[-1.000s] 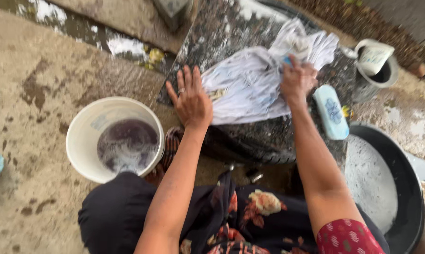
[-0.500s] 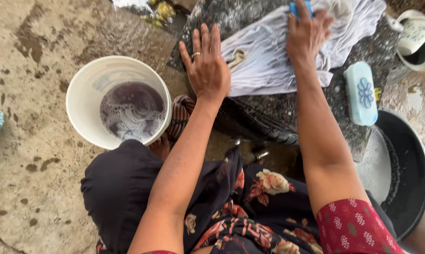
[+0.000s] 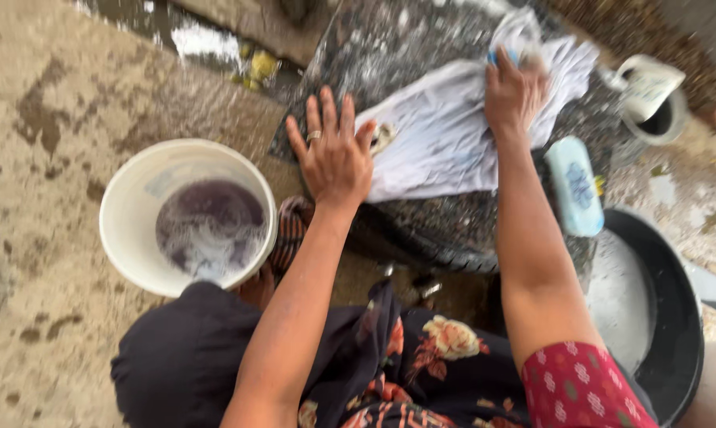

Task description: The person washes clothes by scrubbing fabric on a stone slab, rinsing it in water basins, and applying a bar of soap to another garment before rubbing it by hand.

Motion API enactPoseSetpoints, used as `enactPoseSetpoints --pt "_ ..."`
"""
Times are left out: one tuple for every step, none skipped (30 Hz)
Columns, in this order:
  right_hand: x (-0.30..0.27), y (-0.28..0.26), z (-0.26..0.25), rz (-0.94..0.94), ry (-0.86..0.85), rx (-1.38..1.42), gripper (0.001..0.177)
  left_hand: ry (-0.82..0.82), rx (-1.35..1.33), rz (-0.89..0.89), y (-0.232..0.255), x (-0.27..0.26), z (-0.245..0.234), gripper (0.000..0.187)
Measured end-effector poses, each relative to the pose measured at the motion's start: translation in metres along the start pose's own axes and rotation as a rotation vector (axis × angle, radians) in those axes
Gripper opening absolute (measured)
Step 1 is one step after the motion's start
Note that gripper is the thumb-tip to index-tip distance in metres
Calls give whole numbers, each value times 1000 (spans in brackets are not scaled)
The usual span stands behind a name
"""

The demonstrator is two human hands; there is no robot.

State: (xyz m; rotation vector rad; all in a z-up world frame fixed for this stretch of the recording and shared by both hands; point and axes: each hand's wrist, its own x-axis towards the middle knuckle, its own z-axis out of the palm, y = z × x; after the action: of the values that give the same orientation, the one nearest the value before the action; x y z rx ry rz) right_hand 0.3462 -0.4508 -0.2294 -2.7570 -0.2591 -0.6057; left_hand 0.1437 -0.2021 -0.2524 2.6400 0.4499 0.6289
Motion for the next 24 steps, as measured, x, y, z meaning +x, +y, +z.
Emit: enactPoseSetpoints --pt "5 4 4 -7 23 -1 36 -17 -7 -12 1 2 -1 61" --pt "0 4 11 57 -16 -60 36 -8 -12 -5 0 1 -1 61" --pt "-1 2 13 121 -55 -118 35 -5 -14 -4 0 1 0 62" --pt "-8 -10 21 44 -51 -131 34 0 -16 -5 -1 2 2 62" --pt "-29 -38 40 -148 -20 -145 33 10 -22 0 -2 5 5 62" --pt "-51 -65 48 -322 6 -180 33 40 -15 16 -4 6 7 65" --pt "-78 -90 49 -468 22 -102 33 70 -8 31 -4 7 8 68" --pt "-107 -108 41 -553 1 54 33 72 -13 39 -5 3 8 68" --pt "-123 -119 31 -602 -36 159 34 52 -55 26 -5 -2 7 69" --pt "-125 -124 23 -613 -86 197 41 37 -95 16 -5 -3 5 70" --pt "-115 -119 17 -609 -71 194 41 44 -96 29 -3 0 4 70" --pt "-100 -105 14 -608 -2 144 38 18 -59 15 -2 1 4 70" --pt "-84 -87 14 -607 67 94 34 -7 -22 1 -1 1 4 70" --pt "-58 -68 17 -484 100 28 29 3 -22 6 0 2 4 70" --pt "-37 -46 17 -361 133 -36 24 -11 -27 1 0 1 3 68" --pt "-25 -20 10 -202 150 -64 26 -25 -30 -6 -1 0 3 66" --pt "-16 -3 9 -43 165 -90 27 -16 -27 -1 -1 1 3 66" --pt "-9 1 17 -42 169 -85 27 17 -27 -1 1 1 3 69" --pt "-2 1 25 23 50 -149 26 50 -27 -1 1 2 4 72" --pt "-4 -2 32 92 -76 -216 27 46 -23 3 1 1 4 72" --pt "-16 -12 41 -166 41 2 31 52 -38 4 0 1 4 73" --pt "-26 -38 58 -364 94 -511 33 66 -58 2 1 2 4 74" --pt "-34 -68 69 -552 160 -1032 39 70 -60 3 2 3 4 74" --pt "-68 -98 76 -706 184 -49 28 85 -69 6 0 1 3 75"
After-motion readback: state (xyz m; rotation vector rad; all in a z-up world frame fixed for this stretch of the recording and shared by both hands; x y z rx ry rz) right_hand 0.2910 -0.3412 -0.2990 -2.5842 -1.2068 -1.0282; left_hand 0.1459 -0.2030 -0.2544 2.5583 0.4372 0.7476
